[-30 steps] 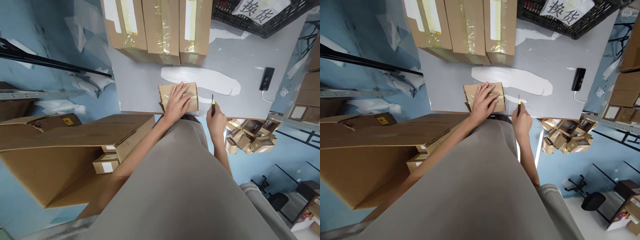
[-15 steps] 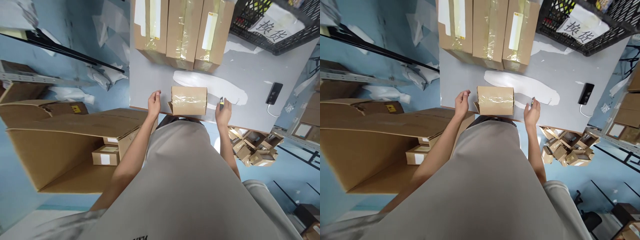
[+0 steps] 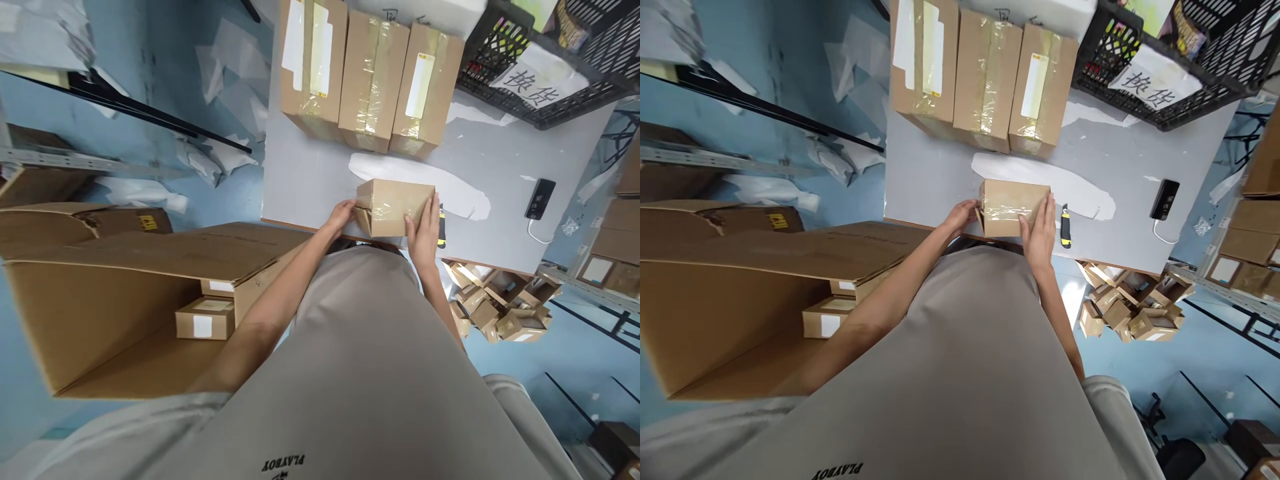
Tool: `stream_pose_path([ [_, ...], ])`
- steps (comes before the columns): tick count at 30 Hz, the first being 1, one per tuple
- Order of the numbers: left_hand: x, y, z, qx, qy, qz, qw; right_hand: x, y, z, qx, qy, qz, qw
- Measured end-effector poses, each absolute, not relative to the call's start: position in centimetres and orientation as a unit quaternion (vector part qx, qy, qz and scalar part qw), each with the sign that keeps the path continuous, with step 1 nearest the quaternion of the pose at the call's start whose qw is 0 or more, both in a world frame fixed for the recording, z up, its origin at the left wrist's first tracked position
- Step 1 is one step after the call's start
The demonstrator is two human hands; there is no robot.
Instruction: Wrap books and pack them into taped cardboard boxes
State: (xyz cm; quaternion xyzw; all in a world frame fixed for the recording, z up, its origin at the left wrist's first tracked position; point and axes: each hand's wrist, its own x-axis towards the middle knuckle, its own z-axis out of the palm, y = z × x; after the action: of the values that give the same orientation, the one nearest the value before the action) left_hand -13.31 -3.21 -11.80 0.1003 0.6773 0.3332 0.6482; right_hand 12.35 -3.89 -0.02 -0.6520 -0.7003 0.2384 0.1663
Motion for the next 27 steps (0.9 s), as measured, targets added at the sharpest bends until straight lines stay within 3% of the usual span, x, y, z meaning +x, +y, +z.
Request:
stream_pose_path([
  [7,-12.0,-1.8,-9.6,0.154,0.675,0.338,0.637,17.5,-3.5,-2.4,-0.747,-0.5,0.306,0.314],
  [15,-16.2,-2.2,-6.5,0.261,0.691,0.417,0.529,16.7,-3.0,-6.1,-0.74,-0.324,0.47,0.357],
  [22,-21.4,-3.4,-7.2,0.241,0.729,0.418,0.485,10.9,-2.5,-8.7,-0.687,-0.267,0.589,0.333],
  [27,-22.8,-3.9,-9.2,0.228,0.737,0.453,0.447,10.0,-1.6,-7.6,-0.648,-0.314,0.627,0.295],
])
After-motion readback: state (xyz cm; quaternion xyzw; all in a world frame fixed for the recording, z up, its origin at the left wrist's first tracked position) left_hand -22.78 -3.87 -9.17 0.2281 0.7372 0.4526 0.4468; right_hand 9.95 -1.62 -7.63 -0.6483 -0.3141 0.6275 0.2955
